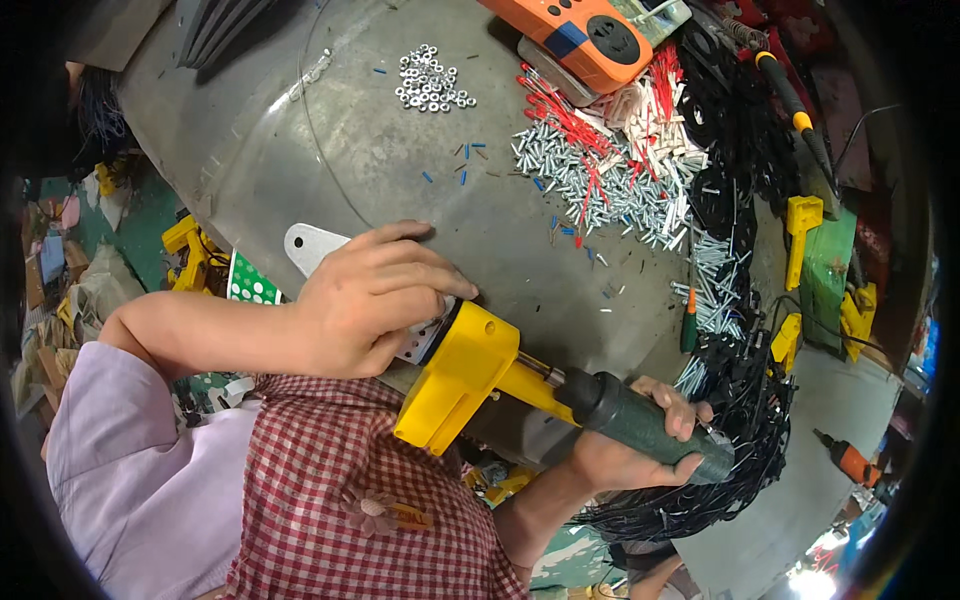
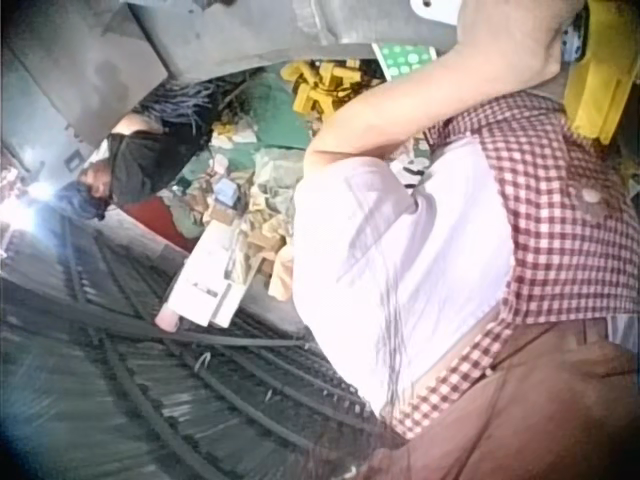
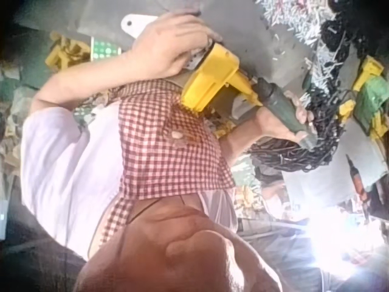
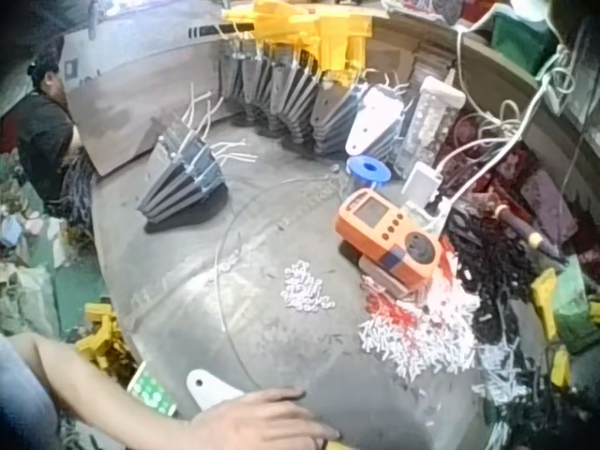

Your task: The person assembles wires and metal plates into yellow plastic housings using a soldering iron and a power screwdriver to secure the components with screws.

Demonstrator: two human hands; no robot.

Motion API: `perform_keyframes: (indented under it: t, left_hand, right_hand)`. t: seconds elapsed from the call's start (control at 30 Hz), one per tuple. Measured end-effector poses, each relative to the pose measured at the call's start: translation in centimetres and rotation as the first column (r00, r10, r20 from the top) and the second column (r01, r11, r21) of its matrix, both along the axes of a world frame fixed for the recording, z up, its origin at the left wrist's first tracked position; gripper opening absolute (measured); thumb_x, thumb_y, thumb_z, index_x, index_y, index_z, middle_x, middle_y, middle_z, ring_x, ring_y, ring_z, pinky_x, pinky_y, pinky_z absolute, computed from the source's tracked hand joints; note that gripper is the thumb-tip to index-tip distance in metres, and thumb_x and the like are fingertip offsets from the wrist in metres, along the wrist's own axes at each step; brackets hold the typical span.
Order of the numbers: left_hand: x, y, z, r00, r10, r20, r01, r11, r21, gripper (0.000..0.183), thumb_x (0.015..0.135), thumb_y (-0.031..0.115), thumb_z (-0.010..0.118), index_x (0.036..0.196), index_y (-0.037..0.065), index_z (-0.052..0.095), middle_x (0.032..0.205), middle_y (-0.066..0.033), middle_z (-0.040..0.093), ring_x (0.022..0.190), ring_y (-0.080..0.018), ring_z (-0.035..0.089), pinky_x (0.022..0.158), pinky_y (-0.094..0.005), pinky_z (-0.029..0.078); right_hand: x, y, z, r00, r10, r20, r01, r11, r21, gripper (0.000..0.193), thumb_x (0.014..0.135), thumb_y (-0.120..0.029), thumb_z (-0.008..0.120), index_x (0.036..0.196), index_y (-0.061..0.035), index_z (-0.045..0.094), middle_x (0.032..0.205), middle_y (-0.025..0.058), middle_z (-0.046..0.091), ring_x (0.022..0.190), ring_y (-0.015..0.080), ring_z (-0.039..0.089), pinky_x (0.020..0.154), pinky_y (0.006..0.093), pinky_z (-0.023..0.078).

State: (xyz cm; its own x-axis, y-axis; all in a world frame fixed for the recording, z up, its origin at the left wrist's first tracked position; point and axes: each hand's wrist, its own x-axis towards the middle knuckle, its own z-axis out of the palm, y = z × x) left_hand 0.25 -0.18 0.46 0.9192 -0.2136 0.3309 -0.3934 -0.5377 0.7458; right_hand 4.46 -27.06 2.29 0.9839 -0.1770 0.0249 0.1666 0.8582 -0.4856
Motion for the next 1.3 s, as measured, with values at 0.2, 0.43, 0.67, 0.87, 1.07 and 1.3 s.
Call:
perform_keyframes:
  t: [0.2,0.43,0.67,0.87,1.07,1.3]
  left_hand:
    - [0.4,-0.4,0.2,0.999,-0.003,-0.037,0.006,0.997,0.071,0.029,0.057,-0.001,0.056,0.086,0.005,0.052,0.111,-0.0099,0.06,0.1,-0.0273,0.057,0.095,-0.0482,0.04]
    - [0.6,0.4,0.1,0.974,0.188,-0.125,-0.213,0.949,-0.232,0.045,0.066,0.003,0.06,0.11,0.001,0.047,0.122,-0.0232,0.049,0.106,-0.036,0.054,0.09,-0.0406,0.042]
    - [1.0,1.3,1.1,0.975,-0.216,-0.05,0.221,0.963,0.152,0.036,0.061,0.025,0.069,0.083,0.005,0.048,0.116,-0.0146,0.053,0.106,-0.0361,0.05,0.09,-0.0453,0.038]
    - [1.2,1.3,0.9,0.973,-0.226,-0.042,0.23,0.959,0.164,0.037,0.06,0.025,0.069,0.083,0.006,0.049,0.116,-0.0137,0.053,0.106,-0.0354,0.05,0.089,-0.0453,0.039]
    - [1.3,1.7,1.2,0.977,-0.21,-0.03,0.212,0.96,0.181,0.039,0.06,0.023,0.07,0.091,0.006,0.052,0.115,-0.011,0.052,0.102,-0.0337,0.049,0.089,-0.0442,0.038]
    - [1.8,2.1,1.2,0.948,-0.3,-0.107,0.31,0.945,0.102,0.034,0.071,0.025,0.068,0.092,0.006,0.049,0.119,-0.0152,0.05,0.108,-0.0338,0.048,0.09,-0.0431,0.038]
  right_hand:
    - [0.7,-0.3,-0.2,0.999,0.002,0.047,-0.002,1.0,-0.006,0.036,0.081,-0.023,0.061,0.108,-0.0066,0.045,0.078,-0.0006,0.045,0.082,0.0133,0.049,0.087,0.0355,0.037]
    - [-1.1,-2.3,1.3,0.996,0.091,0.021,-0.091,0.996,-0.013,0.042,0.083,-0.027,0.057,0.117,-0.0061,0.044,0.08,0.0,0.045,0.079,0.0133,0.045,0.084,0.0358,0.035]
    - [-2.6,-1.4,0.9,0.999,0.019,-0.042,-0.02,1.0,-0.023,0.039,0.082,-0.028,0.056,0.114,-0.0079,0.045,0.079,0.0001,0.047,0.078,0.0132,0.047,0.085,0.0351,0.037]
    - [-2.6,-2.4,0.8,1.0,-0.013,-0.012,0.012,0.998,-0.066,0.039,0.082,-0.03,0.056,0.113,-0.0074,0.045,0.079,0.0,0.049,0.078,0.0138,0.048,0.084,0.0347,0.038]
    - [-2.7,-0.3,0.7,1.0,0.011,-0.013,-0.011,0.999,-0.037,0.037,0.081,-0.029,0.057,0.109,-0.0085,0.045,0.079,0.0001,0.049,0.077,0.0134,0.048,0.084,0.0346,0.037]
    - [-3.0,-0.5,0.0,0.999,-0.034,0.041,0.032,0.998,0.045,0.038,0.081,-0.028,0.055,0.11,-0.0067,0.043,0.079,0.0011,0.045,0.079,0.0145,0.048,0.085,0.036,0.036]
